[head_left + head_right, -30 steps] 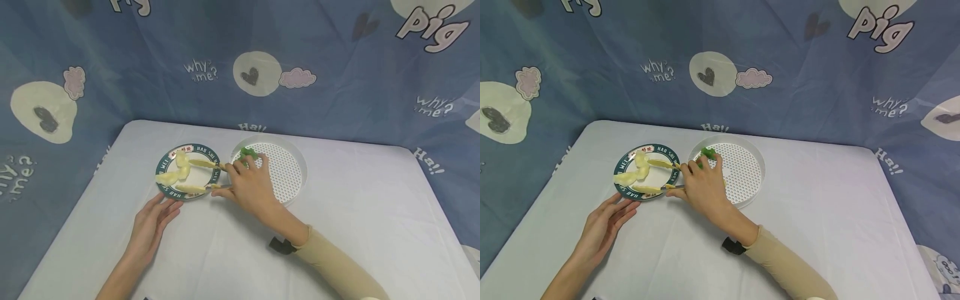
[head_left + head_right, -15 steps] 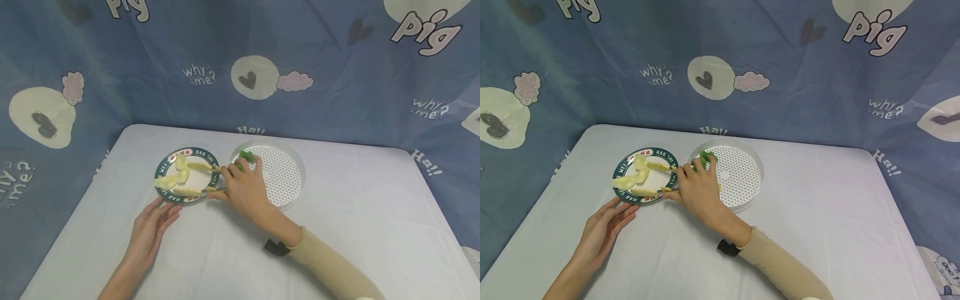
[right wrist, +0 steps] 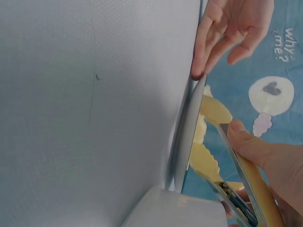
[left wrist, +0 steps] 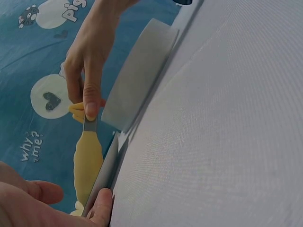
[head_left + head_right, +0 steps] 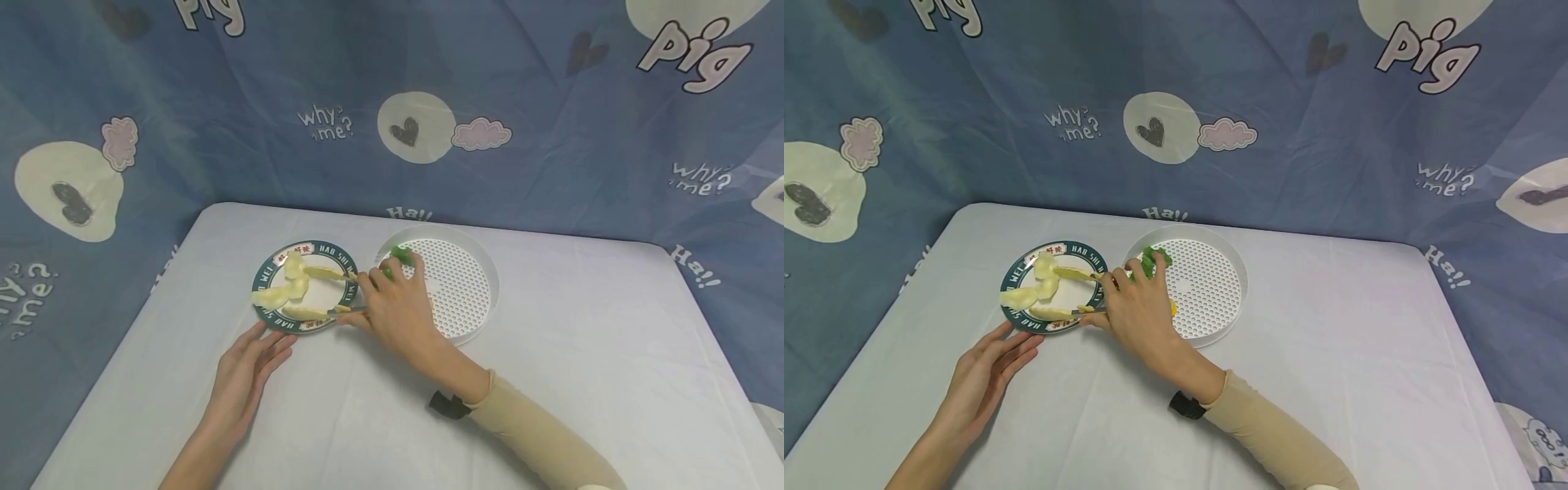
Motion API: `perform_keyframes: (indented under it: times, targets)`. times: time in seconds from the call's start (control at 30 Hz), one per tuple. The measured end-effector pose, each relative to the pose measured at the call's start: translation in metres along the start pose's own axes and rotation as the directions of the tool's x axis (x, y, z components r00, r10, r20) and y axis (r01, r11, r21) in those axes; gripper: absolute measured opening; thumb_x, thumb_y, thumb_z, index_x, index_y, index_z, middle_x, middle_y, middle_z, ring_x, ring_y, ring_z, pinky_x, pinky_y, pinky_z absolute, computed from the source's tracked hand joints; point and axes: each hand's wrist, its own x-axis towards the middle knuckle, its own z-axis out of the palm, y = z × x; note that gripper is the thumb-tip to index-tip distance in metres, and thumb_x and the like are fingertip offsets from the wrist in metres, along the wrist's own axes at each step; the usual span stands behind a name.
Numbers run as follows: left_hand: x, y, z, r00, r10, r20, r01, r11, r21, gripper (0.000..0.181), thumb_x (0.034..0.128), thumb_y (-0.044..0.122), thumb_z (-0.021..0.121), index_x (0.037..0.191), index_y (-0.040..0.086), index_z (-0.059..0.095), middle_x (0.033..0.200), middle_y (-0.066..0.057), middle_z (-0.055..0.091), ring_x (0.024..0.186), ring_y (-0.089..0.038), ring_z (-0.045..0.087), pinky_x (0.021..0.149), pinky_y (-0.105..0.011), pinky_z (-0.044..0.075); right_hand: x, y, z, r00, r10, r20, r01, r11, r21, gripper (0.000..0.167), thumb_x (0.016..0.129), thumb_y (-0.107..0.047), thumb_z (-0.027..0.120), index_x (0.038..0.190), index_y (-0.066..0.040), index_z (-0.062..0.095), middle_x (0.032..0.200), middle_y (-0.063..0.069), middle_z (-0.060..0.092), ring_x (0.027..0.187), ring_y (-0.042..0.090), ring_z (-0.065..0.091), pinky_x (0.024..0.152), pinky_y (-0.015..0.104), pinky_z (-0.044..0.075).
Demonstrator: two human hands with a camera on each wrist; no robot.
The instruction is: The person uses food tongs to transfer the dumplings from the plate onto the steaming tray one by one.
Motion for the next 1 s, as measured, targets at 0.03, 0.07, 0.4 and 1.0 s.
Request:
perform_keyframes:
  times: [0.03, 0.07, 0.4, 1.0]
  targets:
    - [0.0001, -0.0002, -0.0001, 1.000, 0.001, 0.001, -0.001, 1.000, -0.001, 0.068, 0.1181, 0.025, 0.034, 0.175, 0.014, -0.003, 0.177, -0.018, 0.029, 0.118, 0.011, 0.066, 0.116, -0.013, 0.056, 0.0000, -0.0002, 0.0000, 1.000, -0.001, -0.004, 0.001, 1.000, 0.000, 0.073, 0.085, -0.084, 0.065, 0.110, -0.017, 0.075, 0.101, -0.002, 0.079, 0.113, 0.025, 0.066, 0.118, 0.061, 0.049]
    - [0.0000, -0.0003, -0.0001, 1.000, 0.001, 0.001, -0.001, 1.000, -0.001, 0.068, 0.1181, 0.025, 0.034, 0.175, 0.014, -0.003, 0.177, -0.018, 0.029, 0.118, 0.011, 0.066, 0.116, -0.013, 0.056, -0.0001, -0.0003, 0.0002, 1.000, -0.003, -0.011, 0.003, 1.000, 0.000, 0.072, 0.085, -0.084, 0.066, 0.109, -0.017, 0.075, 0.100, -0.002, 0.079, 0.113, 0.025, 0.066, 0.118, 0.062, 0.050]
    - [-0.0014, -0.0002, -0.0007, 1.000, 0.014, 0.008, -0.014, 1.000, -0.023, 0.068, 0.1179, 0.022, 0.033, 0.174, 0.012, -0.004, 0.177, -0.019, 0.028, 0.119, 0.010, 0.067, 0.117, -0.014, 0.055, -0.0012, -0.0002, 0.0013, 0.999, -0.008, -0.053, 0.009, 1.000, 0.014, 0.064, 0.085, -0.081, 0.068, 0.109, -0.022, 0.076, 0.098, -0.006, 0.080, 0.112, 0.022, 0.067, 0.119, 0.061, 0.050]
    - [-0.0022, -0.0012, -0.0015, 0.999, 0.032, 0.019, -0.031, 0.999, -0.036, 0.068, 0.1183, 0.023, 0.033, 0.174, 0.010, -0.004, 0.176, -0.020, 0.028, 0.123, 0.007, 0.066, 0.118, -0.014, 0.055, -0.0027, 0.0038, 0.0035, 0.999, -0.012, -0.048, 0.013, 0.999, 0.031, 0.062, 0.086, -0.080, 0.069, 0.112, -0.024, 0.077, 0.096, -0.007, 0.080, 0.111, 0.020, 0.067, 0.119, 0.060, 0.050]
